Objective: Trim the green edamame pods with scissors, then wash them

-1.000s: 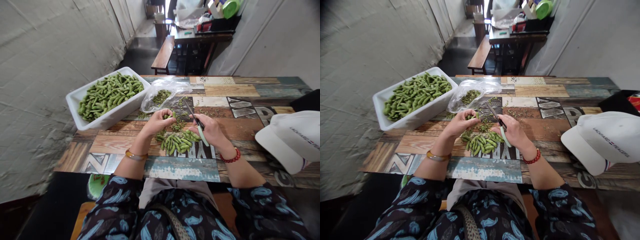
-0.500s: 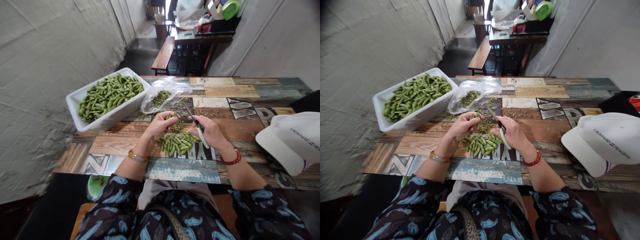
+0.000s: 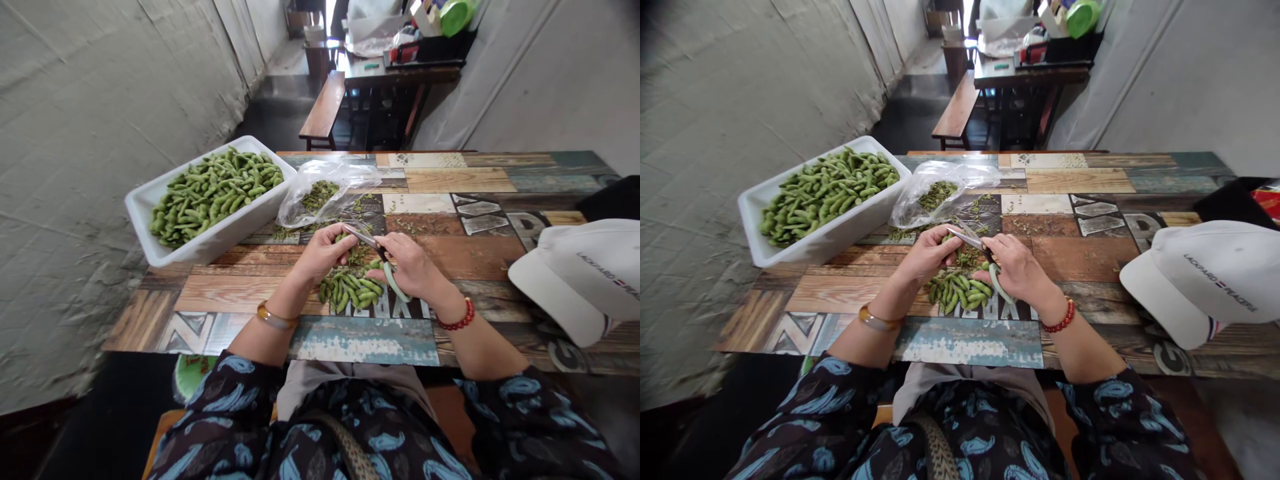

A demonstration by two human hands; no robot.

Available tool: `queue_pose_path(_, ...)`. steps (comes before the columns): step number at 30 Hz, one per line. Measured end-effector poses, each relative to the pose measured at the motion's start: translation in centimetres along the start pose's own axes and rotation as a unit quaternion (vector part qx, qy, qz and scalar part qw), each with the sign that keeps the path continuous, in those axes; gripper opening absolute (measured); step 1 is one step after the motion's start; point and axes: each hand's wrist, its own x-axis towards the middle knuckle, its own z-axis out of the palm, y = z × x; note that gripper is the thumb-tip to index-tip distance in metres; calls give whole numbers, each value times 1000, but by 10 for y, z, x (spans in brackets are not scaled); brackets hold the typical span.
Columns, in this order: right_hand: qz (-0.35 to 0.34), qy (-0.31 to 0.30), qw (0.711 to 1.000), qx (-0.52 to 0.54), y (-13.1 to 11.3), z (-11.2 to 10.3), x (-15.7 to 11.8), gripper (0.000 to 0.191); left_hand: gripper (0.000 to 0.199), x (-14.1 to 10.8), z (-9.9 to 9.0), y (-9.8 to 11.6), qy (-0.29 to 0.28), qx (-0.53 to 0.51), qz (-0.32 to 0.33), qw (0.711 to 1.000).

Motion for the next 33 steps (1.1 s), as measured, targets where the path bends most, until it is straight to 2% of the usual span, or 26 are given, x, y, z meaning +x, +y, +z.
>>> queue_pose_path(11, -2, 9, 1000, 9, -3, 0, 1, 55, 28, 0, 5, -5, -10, 7, 27, 1000)
queue_pose_path(19, -10, 20, 1000, 14, -4, 2, 0, 47, 28, -1, 8, 2, 27, 37, 28, 999)
queue_pose_path(23, -2, 1, 1000, 16, -3, 2, 0, 44, 30, -2, 9, 5, 53, 40, 14, 998)
queue_pose_path(26, 8, -3, 1000, 23, 0, 1, -1, 45, 31, -2, 9, 5, 62, 6, -11, 998)
queue_pose_path(29, 34, 24, 999, 24, 4, 0, -1, 46, 34, -1, 7, 5, 83, -62, -33, 994)
queue_pose_path(33, 55, 54, 997, 15, 7, 1, 0, 48, 38, 2, 3, 9, 104, -132, -30, 985)
